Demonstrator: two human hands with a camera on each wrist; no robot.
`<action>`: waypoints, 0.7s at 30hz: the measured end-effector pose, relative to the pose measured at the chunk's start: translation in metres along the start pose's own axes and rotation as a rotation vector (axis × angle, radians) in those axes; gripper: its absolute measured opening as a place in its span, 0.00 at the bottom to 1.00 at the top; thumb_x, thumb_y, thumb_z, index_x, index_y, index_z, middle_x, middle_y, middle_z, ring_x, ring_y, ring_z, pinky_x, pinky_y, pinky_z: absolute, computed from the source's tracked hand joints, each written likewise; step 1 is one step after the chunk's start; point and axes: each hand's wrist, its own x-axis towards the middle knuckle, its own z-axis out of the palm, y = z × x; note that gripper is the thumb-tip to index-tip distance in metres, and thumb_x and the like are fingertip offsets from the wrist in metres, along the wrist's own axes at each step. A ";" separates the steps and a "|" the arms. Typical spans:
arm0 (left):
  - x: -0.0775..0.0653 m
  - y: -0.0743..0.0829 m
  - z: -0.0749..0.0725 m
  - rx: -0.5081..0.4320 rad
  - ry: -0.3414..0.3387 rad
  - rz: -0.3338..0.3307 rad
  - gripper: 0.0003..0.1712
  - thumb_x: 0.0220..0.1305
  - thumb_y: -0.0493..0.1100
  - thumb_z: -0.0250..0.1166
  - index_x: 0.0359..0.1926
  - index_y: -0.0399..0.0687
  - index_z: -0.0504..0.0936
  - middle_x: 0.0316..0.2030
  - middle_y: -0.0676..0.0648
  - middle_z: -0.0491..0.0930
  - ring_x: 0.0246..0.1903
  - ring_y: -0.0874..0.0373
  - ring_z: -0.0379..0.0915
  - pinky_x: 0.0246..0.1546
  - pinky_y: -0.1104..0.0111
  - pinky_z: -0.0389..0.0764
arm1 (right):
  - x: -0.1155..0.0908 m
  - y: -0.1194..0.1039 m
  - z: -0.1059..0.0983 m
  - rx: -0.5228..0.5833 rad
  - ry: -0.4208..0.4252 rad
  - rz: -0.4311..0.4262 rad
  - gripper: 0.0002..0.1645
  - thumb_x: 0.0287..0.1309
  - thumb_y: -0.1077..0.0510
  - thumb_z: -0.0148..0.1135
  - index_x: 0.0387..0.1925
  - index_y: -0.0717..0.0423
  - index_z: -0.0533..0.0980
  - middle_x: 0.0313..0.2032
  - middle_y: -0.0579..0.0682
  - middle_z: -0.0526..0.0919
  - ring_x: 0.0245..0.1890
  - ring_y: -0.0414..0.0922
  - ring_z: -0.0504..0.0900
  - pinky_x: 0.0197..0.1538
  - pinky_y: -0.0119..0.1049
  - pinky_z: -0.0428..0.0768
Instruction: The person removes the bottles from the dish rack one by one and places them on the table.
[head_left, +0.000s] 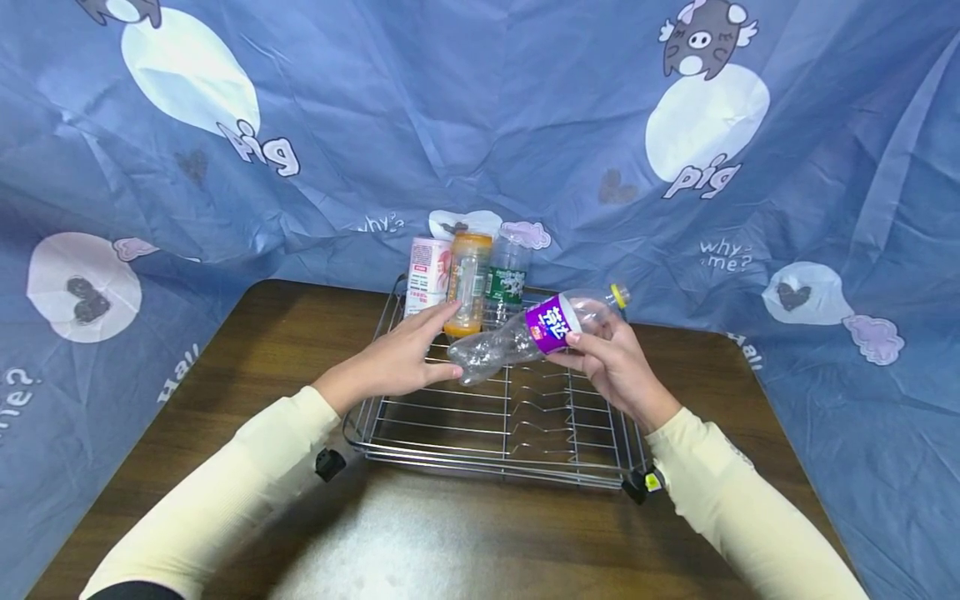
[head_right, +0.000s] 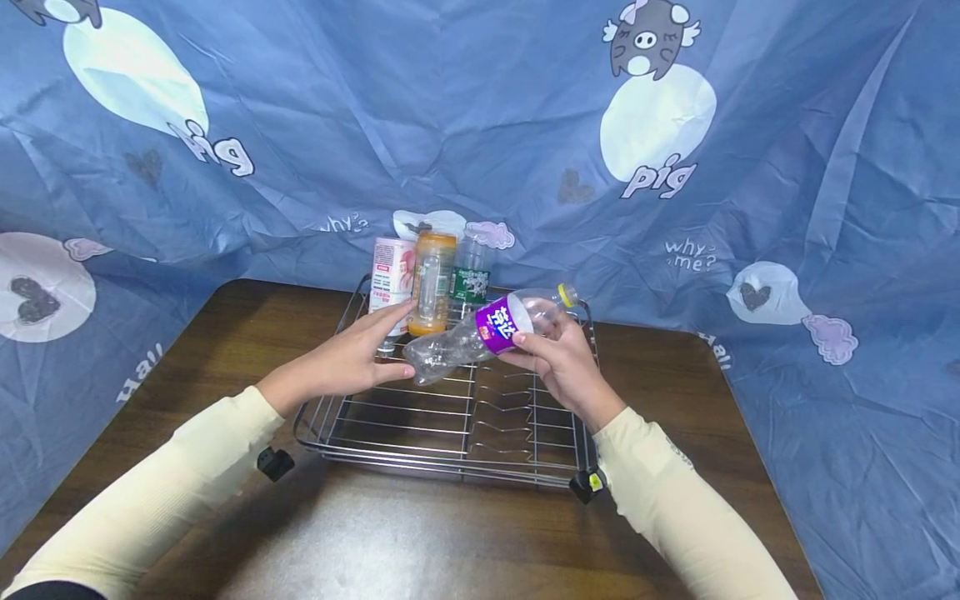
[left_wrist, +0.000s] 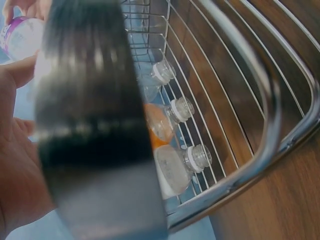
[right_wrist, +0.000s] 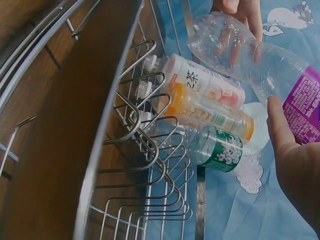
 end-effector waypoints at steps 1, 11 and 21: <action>0.000 0.000 0.000 0.000 -0.001 0.000 0.57 0.63 0.59 0.69 0.81 0.49 0.46 0.78 0.36 0.49 0.74 0.37 0.48 0.73 0.45 0.52 | 0.000 0.000 0.000 0.005 -0.005 0.000 0.32 0.57 0.76 0.52 0.61 0.56 0.60 0.60 0.62 0.66 0.55 0.54 0.79 0.57 0.55 0.80; 0.002 0.000 0.003 0.000 -0.002 0.019 0.57 0.63 0.60 0.70 0.81 0.52 0.46 0.77 0.36 0.49 0.74 0.38 0.48 0.73 0.46 0.53 | -0.001 0.004 -0.002 0.054 -0.031 -0.005 0.31 0.55 0.77 0.51 0.60 0.56 0.62 0.59 0.61 0.67 0.53 0.53 0.80 0.56 0.55 0.80; 0.002 0.005 0.003 0.023 -0.009 0.009 0.58 0.62 0.61 0.70 0.81 0.55 0.45 0.77 0.37 0.50 0.74 0.37 0.49 0.72 0.44 0.54 | -0.001 0.006 0.000 0.064 -0.045 -0.015 0.32 0.55 0.78 0.49 0.60 0.57 0.62 0.60 0.61 0.66 0.54 0.53 0.79 0.57 0.56 0.79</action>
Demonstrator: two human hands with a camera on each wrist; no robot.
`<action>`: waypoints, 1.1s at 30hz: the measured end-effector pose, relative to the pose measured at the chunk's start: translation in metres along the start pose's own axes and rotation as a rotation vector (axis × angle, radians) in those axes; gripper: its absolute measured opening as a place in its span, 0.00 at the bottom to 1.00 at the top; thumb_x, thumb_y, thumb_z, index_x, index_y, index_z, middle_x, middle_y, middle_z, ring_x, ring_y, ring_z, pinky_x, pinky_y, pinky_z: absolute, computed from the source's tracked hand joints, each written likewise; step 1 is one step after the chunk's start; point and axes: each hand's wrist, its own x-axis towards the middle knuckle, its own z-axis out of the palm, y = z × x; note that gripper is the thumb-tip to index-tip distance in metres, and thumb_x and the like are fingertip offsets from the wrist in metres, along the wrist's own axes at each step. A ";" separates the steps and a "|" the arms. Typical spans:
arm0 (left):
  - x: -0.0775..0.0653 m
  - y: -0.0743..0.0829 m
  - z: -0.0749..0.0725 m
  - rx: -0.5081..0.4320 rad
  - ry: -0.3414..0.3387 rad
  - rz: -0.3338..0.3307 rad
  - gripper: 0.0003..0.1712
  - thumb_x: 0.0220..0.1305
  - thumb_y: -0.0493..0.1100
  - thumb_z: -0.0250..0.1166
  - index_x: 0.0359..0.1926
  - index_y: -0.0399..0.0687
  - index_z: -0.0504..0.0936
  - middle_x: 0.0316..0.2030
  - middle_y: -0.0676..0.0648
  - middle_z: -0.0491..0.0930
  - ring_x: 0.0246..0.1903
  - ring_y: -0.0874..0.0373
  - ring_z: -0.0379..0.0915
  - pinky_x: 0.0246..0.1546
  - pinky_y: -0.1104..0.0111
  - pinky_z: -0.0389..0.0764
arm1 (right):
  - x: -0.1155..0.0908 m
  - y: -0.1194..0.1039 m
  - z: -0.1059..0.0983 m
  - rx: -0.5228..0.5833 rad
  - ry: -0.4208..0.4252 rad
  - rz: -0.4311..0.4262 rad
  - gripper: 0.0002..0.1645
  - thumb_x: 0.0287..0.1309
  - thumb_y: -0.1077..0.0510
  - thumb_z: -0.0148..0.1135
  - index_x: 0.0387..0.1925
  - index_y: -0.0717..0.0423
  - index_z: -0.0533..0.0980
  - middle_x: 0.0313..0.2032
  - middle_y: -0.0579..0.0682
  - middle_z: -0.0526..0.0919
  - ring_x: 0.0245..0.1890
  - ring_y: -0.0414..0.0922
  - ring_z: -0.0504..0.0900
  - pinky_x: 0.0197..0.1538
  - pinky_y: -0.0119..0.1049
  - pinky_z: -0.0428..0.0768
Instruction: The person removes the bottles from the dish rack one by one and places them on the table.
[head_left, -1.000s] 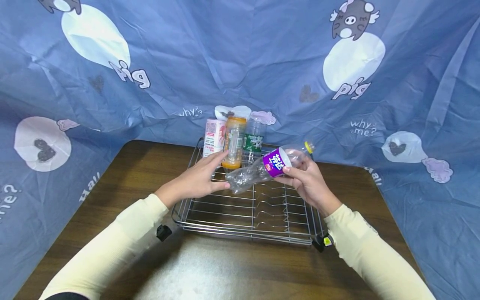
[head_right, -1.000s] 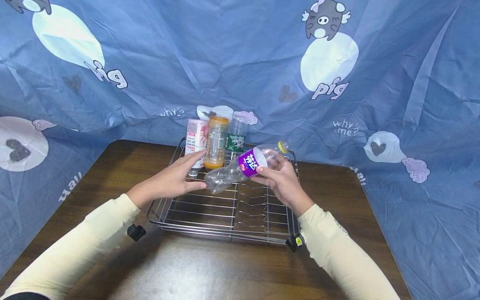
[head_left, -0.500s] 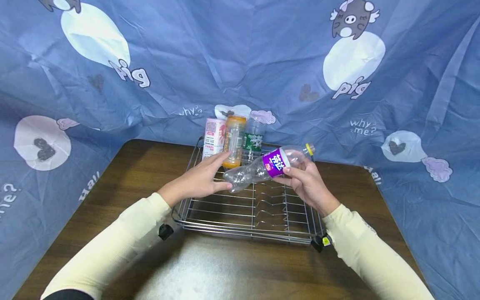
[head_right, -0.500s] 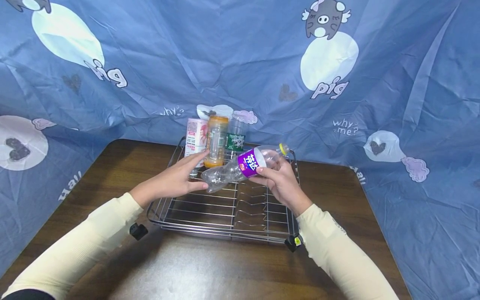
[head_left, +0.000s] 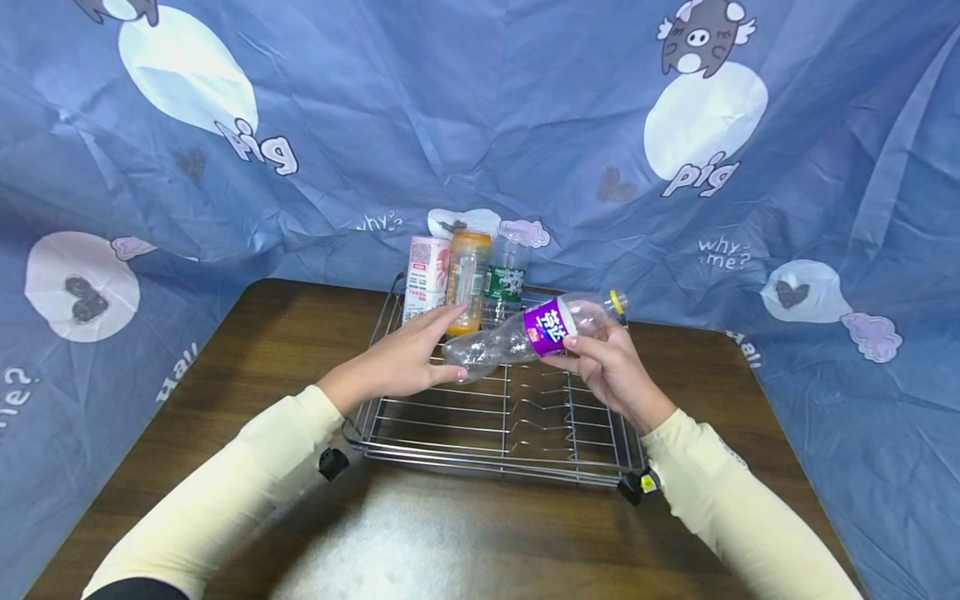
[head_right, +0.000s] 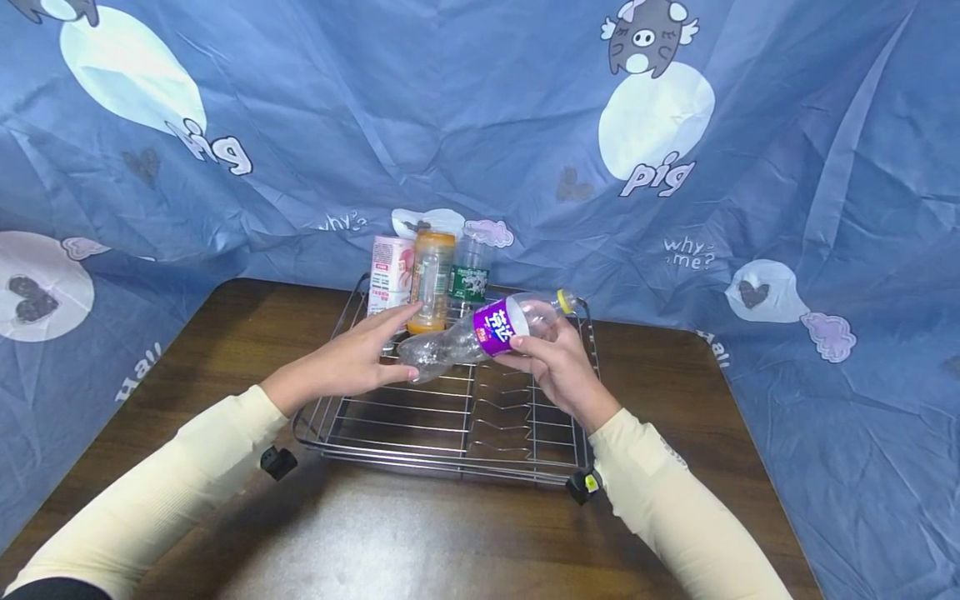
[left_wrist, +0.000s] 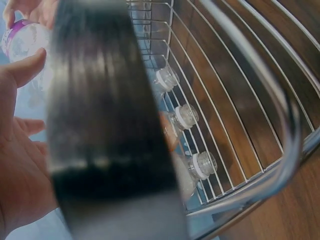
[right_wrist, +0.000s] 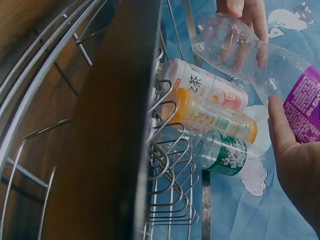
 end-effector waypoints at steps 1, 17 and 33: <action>0.000 0.000 0.000 0.001 0.000 -0.001 0.58 0.62 0.61 0.70 0.81 0.55 0.45 0.78 0.38 0.50 0.74 0.38 0.49 0.72 0.44 0.54 | 0.000 0.001 0.000 -0.004 -0.001 0.001 0.32 0.55 0.78 0.49 0.60 0.57 0.62 0.59 0.61 0.67 0.54 0.53 0.79 0.57 0.56 0.79; 0.000 0.005 0.000 0.016 -0.017 0.005 0.57 0.62 0.64 0.69 0.81 0.57 0.46 0.78 0.40 0.51 0.74 0.38 0.49 0.72 0.43 0.55 | -0.002 0.006 0.001 0.003 0.004 0.026 0.35 0.55 0.78 0.50 0.64 0.56 0.60 0.62 0.63 0.65 0.55 0.54 0.79 0.58 0.55 0.79; 0.002 0.007 0.002 0.019 -0.018 0.013 0.57 0.62 0.64 0.68 0.81 0.58 0.45 0.77 0.38 0.52 0.74 0.38 0.50 0.70 0.41 0.57 | -0.002 0.012 0.004 0.021 -0.010 0.025 0.38 0.55 0.80 0.48 0.67 0.60 0.59 0.63 0.68 0.62 0.56 0.56 0.79 0.59 0.53 0.78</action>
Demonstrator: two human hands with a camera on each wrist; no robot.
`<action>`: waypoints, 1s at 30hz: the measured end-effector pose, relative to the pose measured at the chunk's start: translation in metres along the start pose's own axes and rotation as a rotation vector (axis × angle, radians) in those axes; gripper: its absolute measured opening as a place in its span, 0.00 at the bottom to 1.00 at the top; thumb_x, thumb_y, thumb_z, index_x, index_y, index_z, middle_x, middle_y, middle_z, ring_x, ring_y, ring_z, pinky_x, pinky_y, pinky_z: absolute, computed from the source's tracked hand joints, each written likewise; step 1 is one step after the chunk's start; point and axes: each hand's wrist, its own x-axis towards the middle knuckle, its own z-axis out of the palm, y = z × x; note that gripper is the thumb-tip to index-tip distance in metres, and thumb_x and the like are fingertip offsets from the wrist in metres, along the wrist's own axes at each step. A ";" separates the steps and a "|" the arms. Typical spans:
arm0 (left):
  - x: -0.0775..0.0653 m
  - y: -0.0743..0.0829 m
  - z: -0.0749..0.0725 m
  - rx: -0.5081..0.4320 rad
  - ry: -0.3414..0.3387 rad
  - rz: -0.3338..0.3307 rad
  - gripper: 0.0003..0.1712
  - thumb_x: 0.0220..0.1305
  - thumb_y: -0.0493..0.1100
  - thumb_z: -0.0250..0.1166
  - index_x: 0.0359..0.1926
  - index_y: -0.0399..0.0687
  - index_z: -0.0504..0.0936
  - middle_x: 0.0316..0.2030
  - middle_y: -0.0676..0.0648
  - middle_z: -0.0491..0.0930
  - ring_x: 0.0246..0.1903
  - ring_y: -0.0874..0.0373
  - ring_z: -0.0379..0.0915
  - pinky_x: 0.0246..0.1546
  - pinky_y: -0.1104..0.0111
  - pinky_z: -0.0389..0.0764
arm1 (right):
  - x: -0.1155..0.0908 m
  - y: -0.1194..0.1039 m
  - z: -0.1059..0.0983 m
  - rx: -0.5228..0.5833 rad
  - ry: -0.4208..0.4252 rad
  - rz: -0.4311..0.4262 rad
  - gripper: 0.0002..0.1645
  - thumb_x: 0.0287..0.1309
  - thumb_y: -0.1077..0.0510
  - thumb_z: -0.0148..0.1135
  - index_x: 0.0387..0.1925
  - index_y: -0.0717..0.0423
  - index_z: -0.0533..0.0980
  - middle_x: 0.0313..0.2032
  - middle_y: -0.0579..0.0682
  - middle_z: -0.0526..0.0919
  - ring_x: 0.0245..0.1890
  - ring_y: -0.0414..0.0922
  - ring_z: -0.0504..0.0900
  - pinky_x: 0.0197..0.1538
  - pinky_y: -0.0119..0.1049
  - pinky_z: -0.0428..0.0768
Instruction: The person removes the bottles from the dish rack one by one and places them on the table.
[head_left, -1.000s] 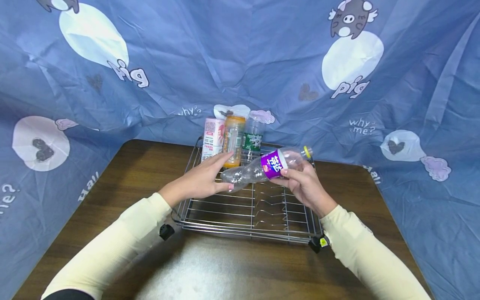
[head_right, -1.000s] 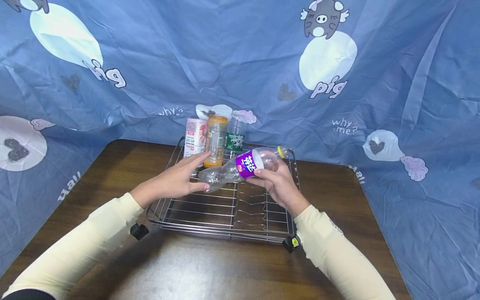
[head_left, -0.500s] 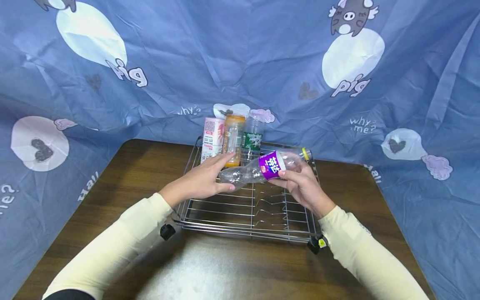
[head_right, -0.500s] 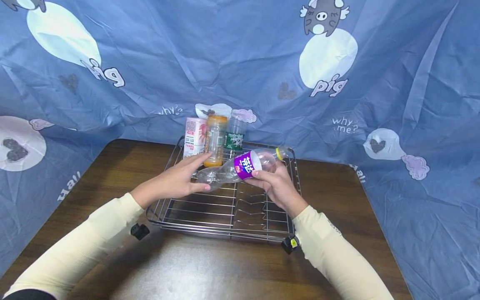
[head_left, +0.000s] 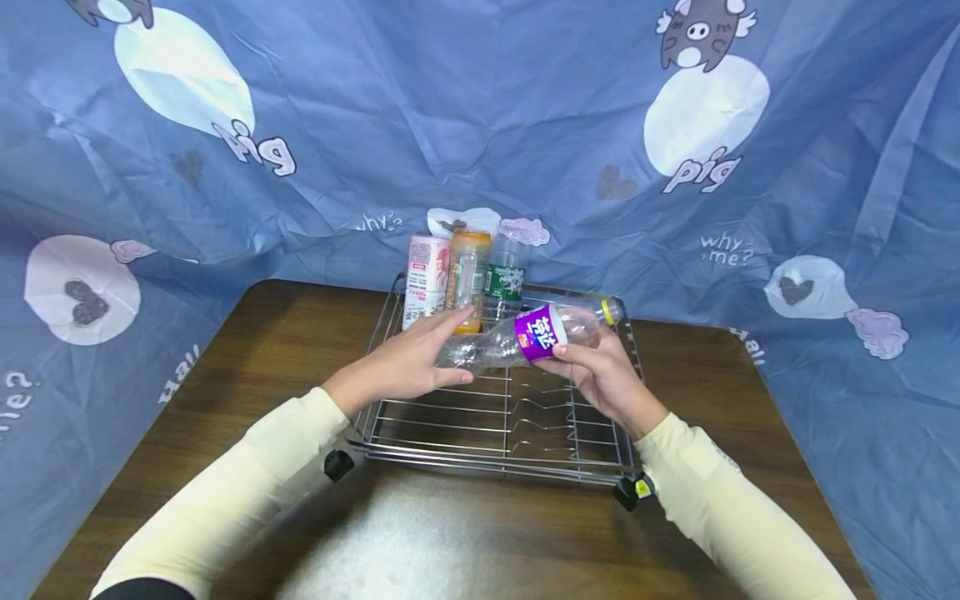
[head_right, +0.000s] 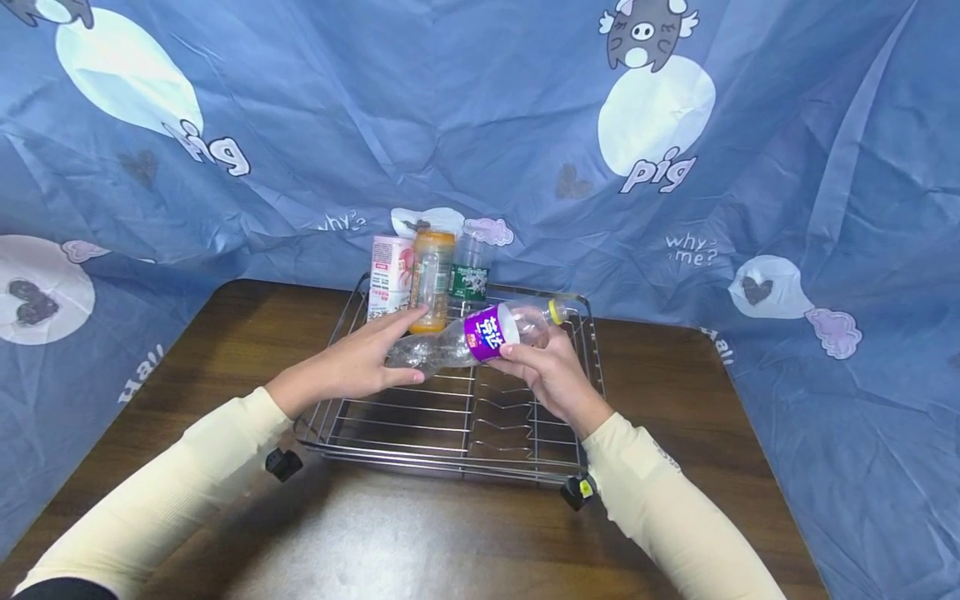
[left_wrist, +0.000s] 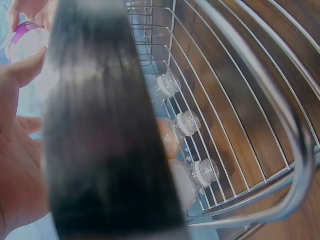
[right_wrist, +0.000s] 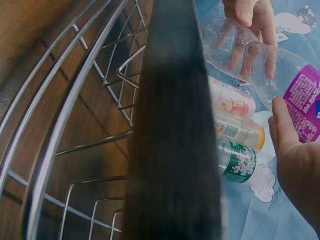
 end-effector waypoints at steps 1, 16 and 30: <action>0.000 0.000 0.000 -0.001 -0.001 0.001 0.57 0.62 0.64 0.68 0.81 0.58 0.45 0.77 0.38 0.52 0.74 0.38 0.50 0.70 0.41 0.56 | 0.000 0.000 0.000 0.000 0.000 0.000 0.38 0.55 0.80 0.49 0.67 0.60 0.59 0.63 0.68 0.62 0.55 0.56 0.79 0.59 0.53 0.78; 0.003 -0.002 0.003 -0.004 -0.039 0.017 0.53 0.63 0.63 0.68 0.80 0.53 0.52 0.76 0.36 0.54 0.73 0.38 0.54 0.70 0.43 0.59 | 0.000 0.004 0.001 0.002 -0.008 0.014 0.36 0.54 0.79 0.51 0.64 0.59 0.61 0.61 0.67 0.63 0.54 0.57 0.79 0.59 0.53 0.79; 0.000 -0.001 0.004 -0.016 -0.081 -0.010 0.50 0.64 0.62 0.68 0.79 0.54 0.55 0.73 0.37 0.62 0.69 0.39 0.62 0.68 0.45 0.65 | 0.000 0.005 0.007 -0.001 0.001 0.026 0.32 0.53 0.79 0.51 0.58 0.57 0.65 0.59 0.66 0.64 0.53 0.56 0.79 0.59 0.52 0.79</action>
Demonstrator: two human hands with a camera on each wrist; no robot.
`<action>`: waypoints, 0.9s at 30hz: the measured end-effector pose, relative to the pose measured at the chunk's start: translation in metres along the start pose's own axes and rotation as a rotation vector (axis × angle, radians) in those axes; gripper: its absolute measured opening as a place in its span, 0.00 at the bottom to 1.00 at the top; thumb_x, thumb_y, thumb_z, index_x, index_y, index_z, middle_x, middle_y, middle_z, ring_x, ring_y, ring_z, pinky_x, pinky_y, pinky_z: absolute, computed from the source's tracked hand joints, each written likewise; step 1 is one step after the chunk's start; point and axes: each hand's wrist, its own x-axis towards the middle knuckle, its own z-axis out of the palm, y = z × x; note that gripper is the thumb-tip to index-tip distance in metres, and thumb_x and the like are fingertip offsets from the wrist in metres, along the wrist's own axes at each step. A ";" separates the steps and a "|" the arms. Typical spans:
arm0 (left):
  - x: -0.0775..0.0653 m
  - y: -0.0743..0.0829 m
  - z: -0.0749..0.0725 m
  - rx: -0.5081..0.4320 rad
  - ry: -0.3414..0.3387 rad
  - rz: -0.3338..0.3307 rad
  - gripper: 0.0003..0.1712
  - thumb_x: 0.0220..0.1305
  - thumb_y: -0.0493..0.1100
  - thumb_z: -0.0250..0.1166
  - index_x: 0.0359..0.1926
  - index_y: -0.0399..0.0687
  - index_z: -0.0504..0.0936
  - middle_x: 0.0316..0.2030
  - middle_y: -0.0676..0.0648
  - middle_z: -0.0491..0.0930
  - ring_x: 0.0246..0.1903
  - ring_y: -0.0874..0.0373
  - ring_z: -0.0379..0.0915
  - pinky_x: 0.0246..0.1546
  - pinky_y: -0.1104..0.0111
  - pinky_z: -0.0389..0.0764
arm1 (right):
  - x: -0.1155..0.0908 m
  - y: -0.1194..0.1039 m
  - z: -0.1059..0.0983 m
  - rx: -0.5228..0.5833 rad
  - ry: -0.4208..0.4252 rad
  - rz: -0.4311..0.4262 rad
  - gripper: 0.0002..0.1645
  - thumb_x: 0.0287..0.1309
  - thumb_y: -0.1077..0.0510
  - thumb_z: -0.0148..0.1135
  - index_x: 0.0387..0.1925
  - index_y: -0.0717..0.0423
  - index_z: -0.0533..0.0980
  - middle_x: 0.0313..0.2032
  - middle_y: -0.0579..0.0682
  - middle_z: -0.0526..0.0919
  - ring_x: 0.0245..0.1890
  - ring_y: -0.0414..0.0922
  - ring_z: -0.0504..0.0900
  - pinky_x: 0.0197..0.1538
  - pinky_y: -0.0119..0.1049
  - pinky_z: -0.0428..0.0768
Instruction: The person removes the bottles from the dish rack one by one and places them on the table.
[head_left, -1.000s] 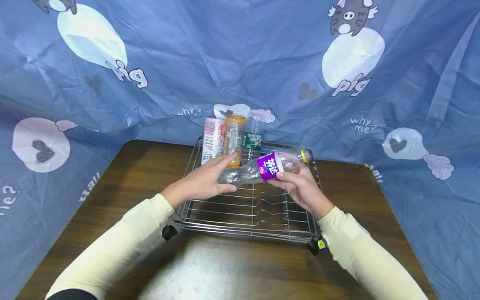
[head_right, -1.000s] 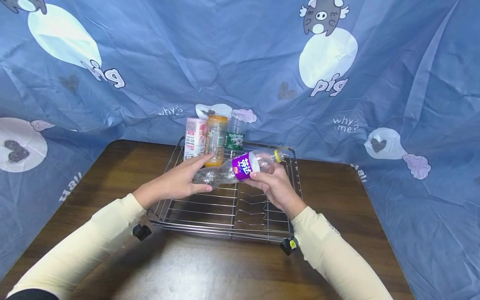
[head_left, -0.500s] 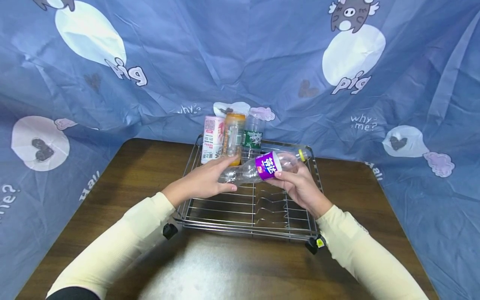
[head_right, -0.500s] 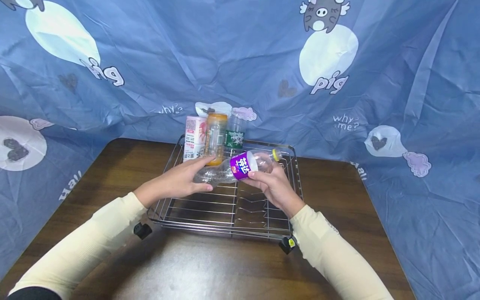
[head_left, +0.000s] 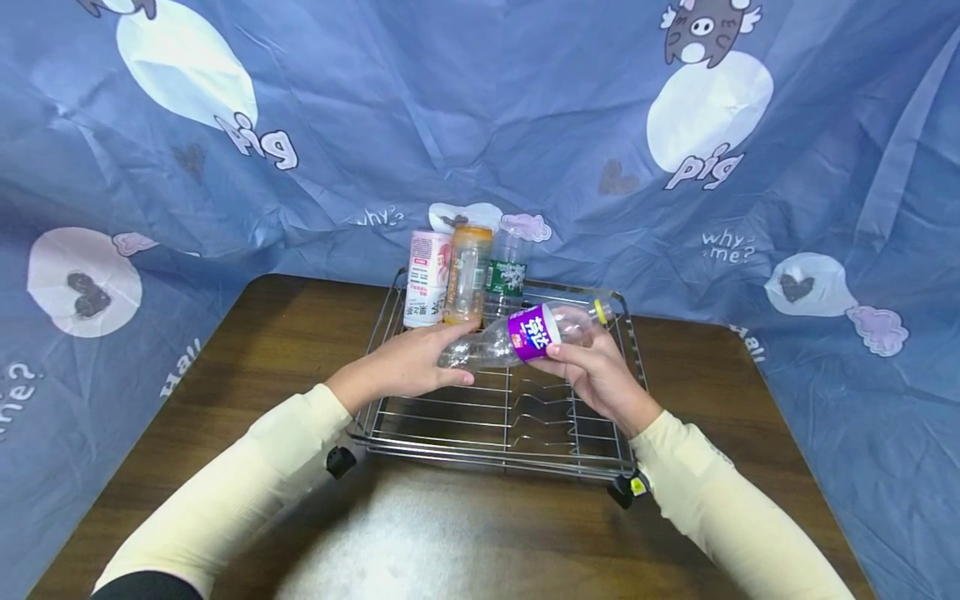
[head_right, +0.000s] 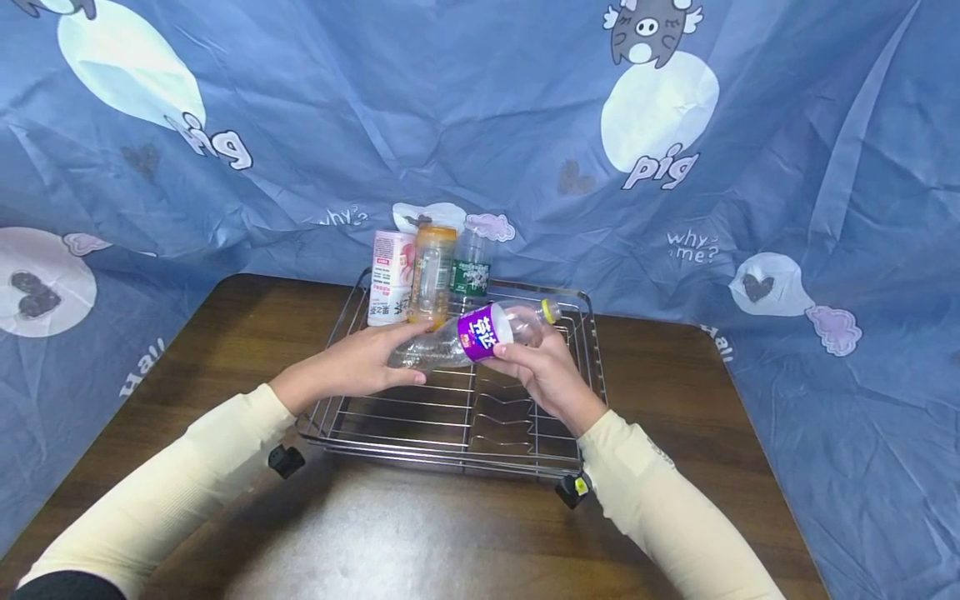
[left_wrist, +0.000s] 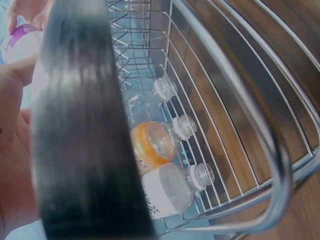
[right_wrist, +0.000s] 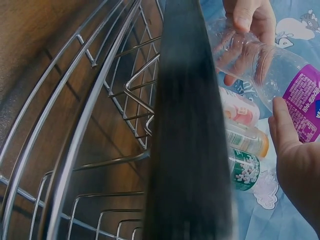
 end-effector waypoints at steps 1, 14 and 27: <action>0.000 0.000 0.000 0.001 0.001 0.002 0.51 0.64 0.62 0.68 0.79 0.54 0.56 0.73 0.37 0.63 0.69 0.39 0.63 0.68 0.44 0.65 | 0.000 0.000 0.000 -0.001 0.000 0.000 0.32 0.53 0.79 0.51 0.58 0.56 0.65 0.59 0.66 0.64 0.53 0.56 0.79 0.58 0.52 0.79; 0.000 0.000 0.002 0.036 0.002 0.002 0.50 0.62 0.63 0.68 0.77 0.50 0.60 0.71 0.38 0.66 0.67 0.40 0.66 0.67 0.46 0.67 | -0.003 -0.002 0.002 -0.010 -0.010 0.007 0.32 0.53 0.78 0.52 0.59 0.58 0.63 0.59 0.66 0.64 0.53 0.56 0.80 0.58 0.51 0.79; -0.002 0.001 0.002 0.017 0.007 0.002 0.47 0.61 0.63 0.69 0.75 0.49 0.65 0.68 0.41 0.70 0.65 0.43 0.69 0.65 0.46 0.69 | -0.006 0.000 0.000 -0.064 -0.025 -0.006 0.32 0.54 0.76 0.54 0.61 0.57 0.64 0.59 0.66 0.66 0.52 0.55 0.81 0.61 0.53 0.77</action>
